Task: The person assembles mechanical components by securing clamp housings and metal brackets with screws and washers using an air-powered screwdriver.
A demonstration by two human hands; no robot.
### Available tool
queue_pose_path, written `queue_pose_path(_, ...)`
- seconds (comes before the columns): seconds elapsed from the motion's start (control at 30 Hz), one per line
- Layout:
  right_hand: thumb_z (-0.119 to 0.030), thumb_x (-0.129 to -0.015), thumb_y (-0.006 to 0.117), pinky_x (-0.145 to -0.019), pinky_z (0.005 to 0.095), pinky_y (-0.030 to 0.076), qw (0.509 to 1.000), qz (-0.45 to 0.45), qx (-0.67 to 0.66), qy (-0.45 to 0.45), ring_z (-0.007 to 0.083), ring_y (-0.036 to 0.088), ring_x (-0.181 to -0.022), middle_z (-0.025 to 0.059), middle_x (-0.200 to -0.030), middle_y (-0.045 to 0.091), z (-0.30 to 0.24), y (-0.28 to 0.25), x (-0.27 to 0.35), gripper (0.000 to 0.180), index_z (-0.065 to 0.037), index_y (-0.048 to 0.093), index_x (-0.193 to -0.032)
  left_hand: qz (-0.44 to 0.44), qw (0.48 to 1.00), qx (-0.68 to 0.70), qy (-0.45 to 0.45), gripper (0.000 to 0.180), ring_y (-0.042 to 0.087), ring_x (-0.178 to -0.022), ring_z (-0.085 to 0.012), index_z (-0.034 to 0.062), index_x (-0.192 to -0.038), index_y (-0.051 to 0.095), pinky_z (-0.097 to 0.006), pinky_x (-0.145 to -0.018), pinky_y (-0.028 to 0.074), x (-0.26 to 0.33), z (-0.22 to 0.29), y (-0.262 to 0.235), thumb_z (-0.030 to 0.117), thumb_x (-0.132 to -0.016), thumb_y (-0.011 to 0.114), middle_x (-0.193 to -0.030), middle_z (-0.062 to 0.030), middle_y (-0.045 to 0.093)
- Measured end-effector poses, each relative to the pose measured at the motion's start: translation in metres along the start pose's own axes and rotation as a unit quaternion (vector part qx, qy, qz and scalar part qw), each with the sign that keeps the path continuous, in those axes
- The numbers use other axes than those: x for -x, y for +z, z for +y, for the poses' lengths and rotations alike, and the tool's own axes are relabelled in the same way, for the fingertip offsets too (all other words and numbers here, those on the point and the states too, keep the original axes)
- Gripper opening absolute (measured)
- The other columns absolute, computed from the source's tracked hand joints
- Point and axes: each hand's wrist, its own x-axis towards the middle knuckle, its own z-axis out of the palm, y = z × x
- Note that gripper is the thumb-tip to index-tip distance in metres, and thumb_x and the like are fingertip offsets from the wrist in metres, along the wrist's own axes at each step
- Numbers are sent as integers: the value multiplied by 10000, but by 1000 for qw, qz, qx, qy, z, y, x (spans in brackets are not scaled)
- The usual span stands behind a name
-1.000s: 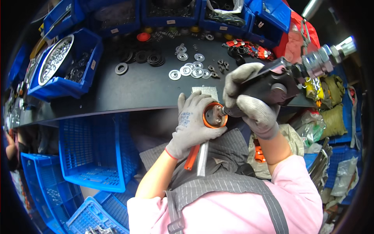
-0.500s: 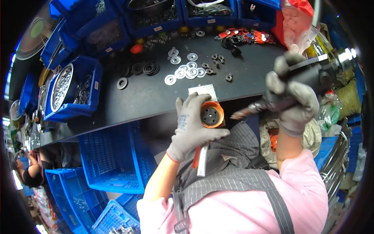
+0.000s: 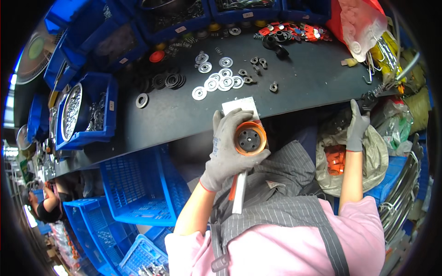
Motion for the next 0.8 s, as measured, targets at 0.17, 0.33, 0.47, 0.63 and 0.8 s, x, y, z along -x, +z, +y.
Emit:
queue_pose_path(0.17, -28, -1025, 816, -1171, 373, 516, 993, 17, 81, -85, 212, 667, -1264, 136, -1422, 683, -32, 11, 17, 544, 71, 596, -1513, -12, 1000, -27, -4, 846, 533, -1577, -414, 97, -1419, 686, -626, -1392, 138, 8, 1, 1, 344, -678, 1012, -1502, -155, 717)
queue_pose_path(0.33, 71, -1051, 640, -1162, 401, 512, 963, -53, 30, -263, 270, 661, -1286, 160, -1349, 668, -122, 57, 126, 491, 66, 555, -1535, -4, 993, 103, 62, 813, 590, -1519, -410, 45, -1406, 651, -555, -1318, 370, 28, 46, -18, 135, -678, 1004, -1504, -191, 706)
queue_pose_path(0.47, -24, -857, 784, -968, 445, 603, 871, -326, 110, -350, 346, 747, -1091, 154, -1157, 765, -157, 73, 183, 366, -28, 766, -1223, -17, 953, 302, -36, 858, 735, -1253, -256, -1, -1473, 567, -444, -1117, 582, 48, 90, -48, -1, -711, 962, -1351, -188, 750)
queue_pose_path(0.63, -288, -911, 854, -814, 451, 617, 799, -471, 39, -371, 342, 780, -943, 157, -1114, 788, -129, 100, 216, 431, -46, 778, -1259, 99, 925, 366, 0, 882, 737, -1287, -282, 51, -1545, 520, -546, -1012, 627, 75, 128, -108, 131, -792, 971, -1268, -152, 761)
queue_pose_path(0.8, -309, -901, 863, -877, 445, 593, 788, -430, 82, -433, 346, 730, -1111, 161, -1225, 753, -163, 112, 228, 520, -31, 742, -1323, 128, 857, 467, 178, 894, 646, -1449, -295, 27, -1559, 575, -615, -1121, 563, 120, 173, -212, 348, -829, 979, -1428, -118, 704)
